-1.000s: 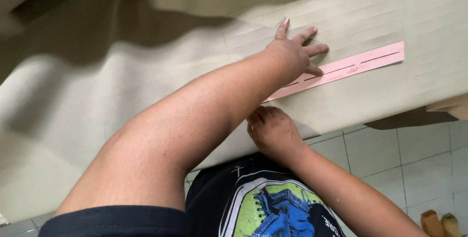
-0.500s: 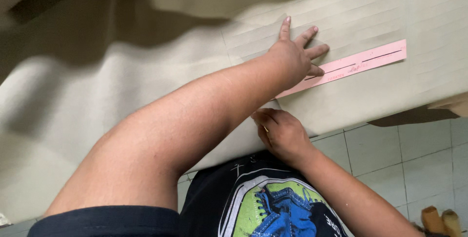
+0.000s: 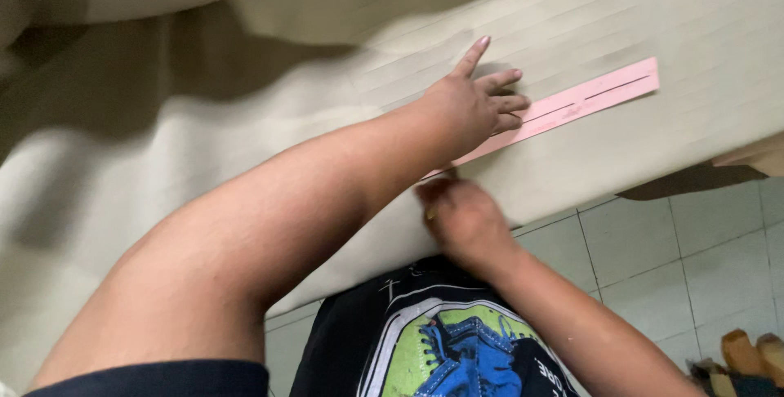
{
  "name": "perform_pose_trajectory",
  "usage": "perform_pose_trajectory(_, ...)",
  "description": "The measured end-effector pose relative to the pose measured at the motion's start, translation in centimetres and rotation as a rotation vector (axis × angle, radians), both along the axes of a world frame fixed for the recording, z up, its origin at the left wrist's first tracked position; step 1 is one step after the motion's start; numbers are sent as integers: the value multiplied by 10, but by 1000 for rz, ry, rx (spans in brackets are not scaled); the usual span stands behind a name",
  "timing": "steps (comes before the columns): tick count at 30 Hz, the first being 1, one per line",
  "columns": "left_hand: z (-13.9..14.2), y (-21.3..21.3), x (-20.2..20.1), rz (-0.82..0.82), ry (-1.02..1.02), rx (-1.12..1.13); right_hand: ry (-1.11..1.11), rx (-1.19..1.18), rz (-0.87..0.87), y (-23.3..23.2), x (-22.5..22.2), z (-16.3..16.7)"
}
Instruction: The person marks lines on a large sheet of beige leather-like material on a workbench. They align a long pink pattern ruler on the material, hold it steady, and trace along its edge with a marking tool, repositioning the ruler repeatedly to mark successive lines across the sheet.
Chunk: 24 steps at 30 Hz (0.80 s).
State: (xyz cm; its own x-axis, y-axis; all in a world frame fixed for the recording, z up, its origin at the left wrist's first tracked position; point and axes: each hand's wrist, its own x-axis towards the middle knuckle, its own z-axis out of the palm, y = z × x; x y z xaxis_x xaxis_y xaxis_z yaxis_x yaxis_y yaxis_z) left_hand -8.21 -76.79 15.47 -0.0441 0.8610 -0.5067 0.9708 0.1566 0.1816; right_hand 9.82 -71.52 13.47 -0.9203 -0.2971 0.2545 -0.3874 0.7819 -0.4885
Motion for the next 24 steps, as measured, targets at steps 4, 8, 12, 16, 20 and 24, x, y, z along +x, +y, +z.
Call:
perform_pose_trajectory(4,-6,2,3,14,16,50,-118,126,-102,32,0,-5)
perform_pose_trajectory(8,-14,1,5,91,-40,173,-74,198,-509,99,-7,11)
perform_pose_trajectory(12,-16,3,7,68,23,212,-5,305,-402,88,-14,12)
perform_pose_trajectory(16,-3,9,9,45,72,197,38,57,-215,69,-6,4)
perform_pose_trajectory(20,16,14,13,-18,127,133,-39,365,-369,134,-11,7)
perform_pose_trajectory(24,31,29,21,-101,195,149,-245,-162,-898,204,-18,26)
